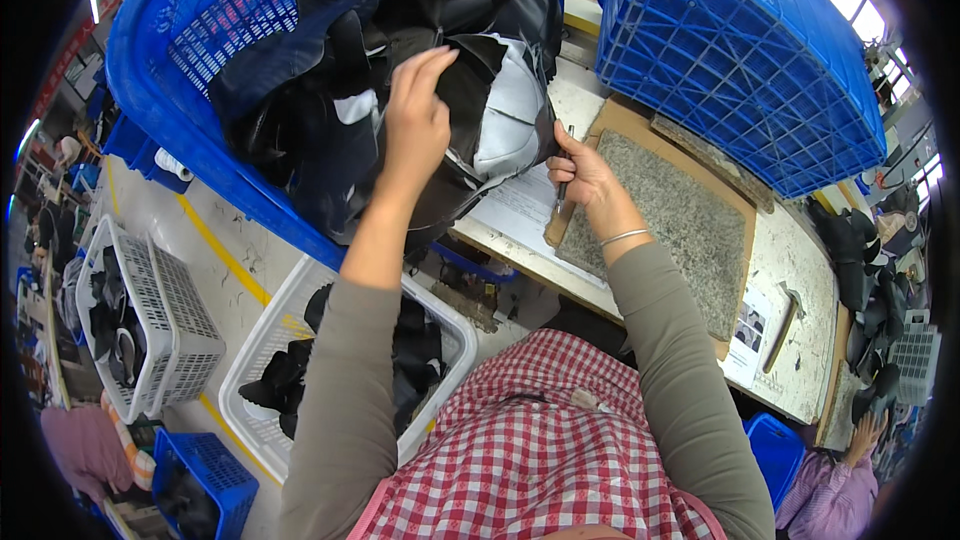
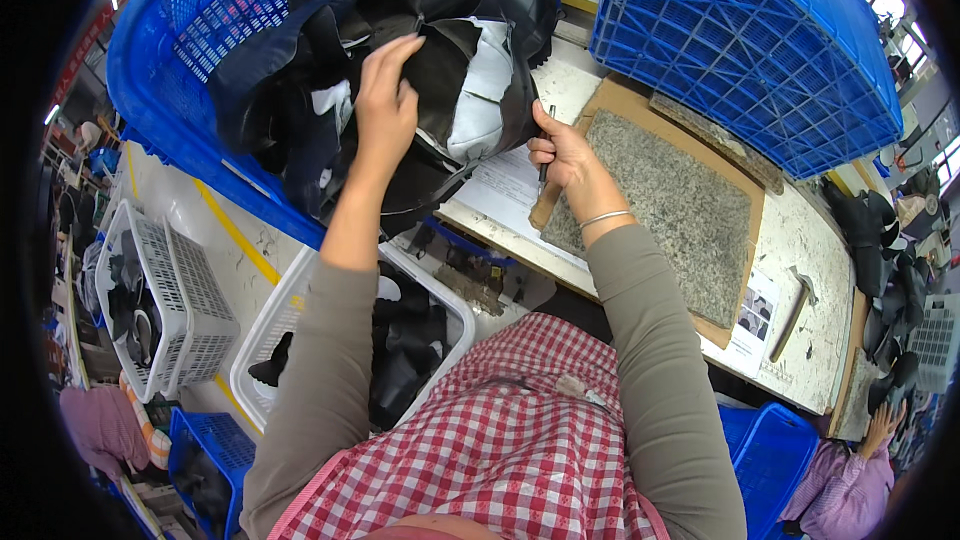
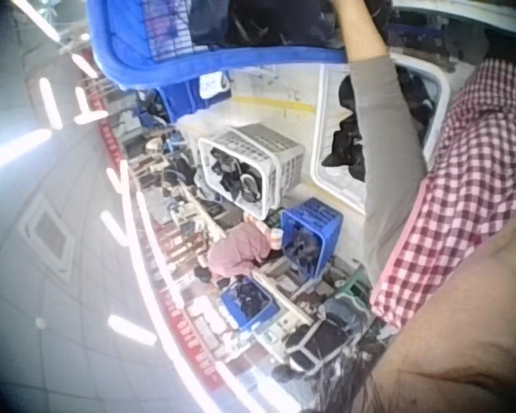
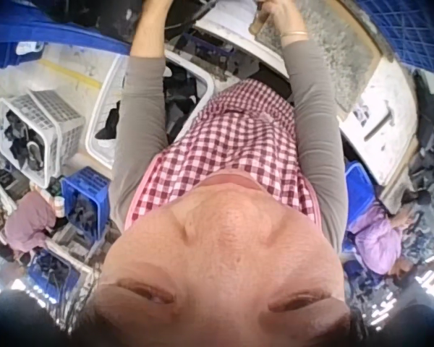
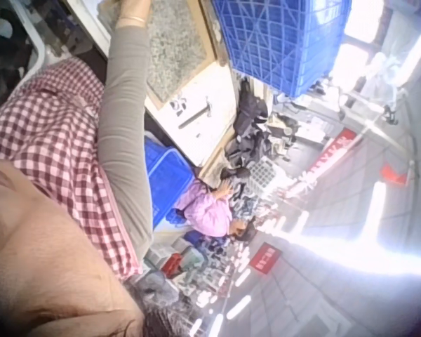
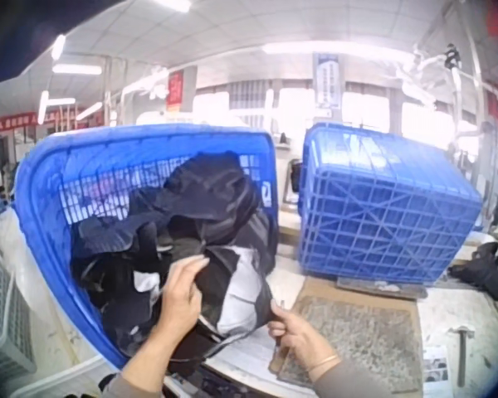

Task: The person repairs black shoes at a workbench. They use a hammer to tap the shoe sole, then use a pen to mark the shoe interior. The person repeatedly picks shoes from a blue basket, works on them, and places them back. Another worker is visible in the background.

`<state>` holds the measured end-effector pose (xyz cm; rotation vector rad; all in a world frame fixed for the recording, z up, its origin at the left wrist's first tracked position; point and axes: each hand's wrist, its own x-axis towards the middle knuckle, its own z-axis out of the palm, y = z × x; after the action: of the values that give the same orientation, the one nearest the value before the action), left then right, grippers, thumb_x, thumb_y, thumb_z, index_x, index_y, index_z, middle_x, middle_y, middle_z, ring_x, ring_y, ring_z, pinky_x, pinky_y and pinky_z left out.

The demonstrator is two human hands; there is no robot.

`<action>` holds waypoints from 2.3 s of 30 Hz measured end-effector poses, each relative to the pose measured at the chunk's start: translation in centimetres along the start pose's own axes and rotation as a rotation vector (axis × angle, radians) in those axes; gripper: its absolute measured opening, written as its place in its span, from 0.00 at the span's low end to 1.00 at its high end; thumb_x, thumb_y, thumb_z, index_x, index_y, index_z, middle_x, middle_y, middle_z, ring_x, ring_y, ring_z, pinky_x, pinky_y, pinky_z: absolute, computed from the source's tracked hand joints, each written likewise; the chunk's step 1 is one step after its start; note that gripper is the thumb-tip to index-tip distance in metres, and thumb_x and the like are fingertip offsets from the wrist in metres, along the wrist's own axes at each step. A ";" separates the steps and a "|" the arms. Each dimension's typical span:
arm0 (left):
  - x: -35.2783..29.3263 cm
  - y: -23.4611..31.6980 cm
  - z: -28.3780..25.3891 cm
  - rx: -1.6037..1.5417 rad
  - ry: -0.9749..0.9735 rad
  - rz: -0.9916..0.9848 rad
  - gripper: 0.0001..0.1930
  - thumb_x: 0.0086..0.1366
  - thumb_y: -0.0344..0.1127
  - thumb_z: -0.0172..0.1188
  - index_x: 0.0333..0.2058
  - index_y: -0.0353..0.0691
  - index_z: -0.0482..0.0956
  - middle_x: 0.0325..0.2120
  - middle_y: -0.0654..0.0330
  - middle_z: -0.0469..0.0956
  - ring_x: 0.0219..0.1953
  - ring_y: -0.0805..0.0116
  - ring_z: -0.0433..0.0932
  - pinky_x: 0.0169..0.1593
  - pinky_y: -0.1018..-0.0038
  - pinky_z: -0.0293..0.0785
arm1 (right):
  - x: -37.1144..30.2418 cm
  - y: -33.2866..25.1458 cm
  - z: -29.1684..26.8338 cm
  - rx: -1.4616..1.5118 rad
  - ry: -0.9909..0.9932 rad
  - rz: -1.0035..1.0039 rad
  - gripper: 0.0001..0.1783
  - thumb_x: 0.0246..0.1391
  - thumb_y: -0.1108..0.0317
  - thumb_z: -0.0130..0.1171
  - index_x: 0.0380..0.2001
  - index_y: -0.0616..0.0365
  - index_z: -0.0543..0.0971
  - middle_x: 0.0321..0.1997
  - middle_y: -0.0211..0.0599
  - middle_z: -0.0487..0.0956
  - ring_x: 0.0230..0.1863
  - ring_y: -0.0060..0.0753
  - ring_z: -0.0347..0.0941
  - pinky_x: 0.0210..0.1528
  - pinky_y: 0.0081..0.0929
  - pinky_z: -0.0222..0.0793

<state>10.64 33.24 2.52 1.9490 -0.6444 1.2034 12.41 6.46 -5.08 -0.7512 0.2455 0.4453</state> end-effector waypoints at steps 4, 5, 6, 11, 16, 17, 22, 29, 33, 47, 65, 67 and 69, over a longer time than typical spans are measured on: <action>3.3 -4.1 2.8 0.480 -0.196 0.278 0.30 0.56 0.19 0.58 0.59 0.47 0.77 0.57 0.61 0.78 0.66 0.57 0.69 0.69 0.56 0.59 | -0.6 0.3 -0.8 0.007 -0.006 -0.033 0.17 0.60 0.53 0.70 0.32 0.46 0.72 0.23 0.16 0.65 0.17 0.12 0.52 0.15 0.12 0.43; 3.9 -5.3 2.9 0.584 -0.267 0.276 0.25 0.60 0.26 0.61 0.56 0.50 0.79 0.54 0.63 0.79 0.65 0.59 0.70 0.68 0.55 0.58 | -1.2 0.3 -1.4 0.011 0.023 -0.040 0.16 0.61 0.53 0.69 0.31 0.45 0.72 0.22 0.16 0.65 0.16 0.12 0.52 0.15 0.12 0.43; 4.4 -6.4 2.9 0.584 -0.317 0.167 0.15 0.61 0.31 0.63 0.47 0.49 0.84 0.48 0.65 0.81 0.63 0.59 0.71 0.67 0.55 0.59 | -2.1 0.1 -2.0 0.019 0.022 -0.046 0.16 0.62 0.53 0.68 0.29 0.44 0.72 0.21 0.16 0.65 0.15 0.12 0.51 0.15 0.12 0.43; 5.2 -8.3 2.0 0.482 -0.154 0.218 0.04 0.61 0.33 0.66 0.35 0.46 0.86 0.42 0.66 0.83 0.61 0.59 0.72 0.68 0.54 0.58 | -12.2 -3.5 -4.4 -0.185 0.103 -0.224 0.20 0.61 0.48 0.68 0.27 0.45 0.71 0.17 0.14 0.60 0.14 0.11 0.49 0.16 0.15 0.39; 1.0 -1.6 3.8 0.329 -0.212 0.373 0.10 0.57 0.23 0.62 0.37 0.44 0.85 0.46 0.64 0.83 0.64 0.57 0.72 0.68 0.51 0.60 | -24.0 -14.7 -5.2 -0.871 0.140 -0.313 0.19 0.61 0.45 0.67 0.28 0.47 0.78 0.17 0.12 0.63 0.14 0.10 0.49 0.15 0.16 0.40; -0.3 0.5 4.6 0.237 -0.271 0.412 0.11 0.56 0.22 0.62 0.36 0.43 0.85 0.44 0.63 0.83 0.60 0.57 0.75 0.65 0.54 0.65 | -24.8 -17.3 -5.5 -1.017 0.134 -0.331 0.20 0.59 0.45 0.69 0.27 0.48 0.79 0.17 0.13 0.64 0.14 0.10 0.51 0.16 0.18 0.42; -5.0 14.1 9.7 -0.223 -0.933 0.390 0.16 0.51 0.19 0.60 0.37 0.43 0.86 0.34 0.62 0.85 0.42 0.58 0.83 0.47 0.63 0.77 | -22.5 -23.1 -7.4 -2.020 1.204 -1.277 0.17 0.63 0.50 0.59 0.32 0.53 0.84 0.36 0.47 0.85 0.38 0.50 0.83 0.42 0.47 0.76; 1.6 30.7 -0.2 -0.873 -0.703 0.474 0.10 0.56 0.28 0.67 0.38 0.40 0.86 0.37 0.56 0.86 0.40 0.59 0.85 0.41 0.64 0.81 | -33.1 -10.3 -12.7 -1.186 0.657 -1.193 0.19 0.71 0.57 0.51 0.42 0.62 0.84 0.33 0.33 0.83 0.33 0.27 0.77 0.40 0.27 0.71; 2.5 37.4 -1.5 -1.105 -0.729 0.705 0.10 0.54 0.31 0.66 0.37 0.41 0.85 0.34 0.59 0.84 0.38 0.61 0.84 0.39 0.65 0.79 | -40.4 -2.0 -20.3 -0.231 0.759 -1.293 0.23 0.71 0.56 0.41 0.45 0.63 0.80 0.24 0.29 0.76 0.24 0.25 0.64 0.29 0.27 0.64; -5.9 40.8 24.3 -0.457 -0.936 0.578 0.16 0.60 0.29 0.66 0.49 0.42 0.83 0.43 0.56 0.83 0.46 0.55 0.81 0.50 0.63 0.78 | -55.2 10.4 -31.6 0.423 1.068 -1.210 0.32 0.73 0.39 0.41 0.53 0.57 0.77 0.37 0.37 0.83 0.33 0.20 0.73 0.30 0.14 0.63; -13.8 26.4 33.0 -0.012 -0.801 -0.012 0.32 0.46 0.12 0.58 0.50 0.46 0.84 0.40 0.57 0.71 0.50 0.53 0.72 0.55 0.62 0.70 | -45.1 -2.4 -37.5 -1.497 1.375 -1.017 0.27 0.40 0.86 0.63 0.47 0.55 0.80 0.50 0.43 0.84 0.62 0.50 0.75 0.58 0.38 0.75; -14.2 26.4 33.3 -0.034 -0.808 -0.030 0.30 0.46 0.11 0.55 0.49 0.44 0.84 0.39 0.56 0.72 0.49 0.51 0.72 0.55 0.61 0.70 | -45.2 -2.0 -37.7 -1.433 1.378 -1.038 0.26 0.42 0.88 0.60 0.47 0.55 0.81 0.51 0.43 0.83 0.62 0.51 0.75 0.59 0.40 0.75; -14.8 26.4 32.6 -0.105 -0.794 -0.018 0.29 0.47 0.11 0.55 0.48 0.42 0.84 0.39 0.54 0.73 0.49 0.50 0.73 0.55 0.61 0.70 | -45.3 -1.6 -37.8 -1.393 1.395 -1.054 0.25 0.42 0.88 0.59 0.46 0.54 0.81 0.51 0.40 0.84 0.62 0.50 0.76 0.58 0.40 0.75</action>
<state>2.10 -8.15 -11.31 2.3086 -1.0486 0.3267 -28.84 -34.77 -14.20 -2.3109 0.7820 -1.1756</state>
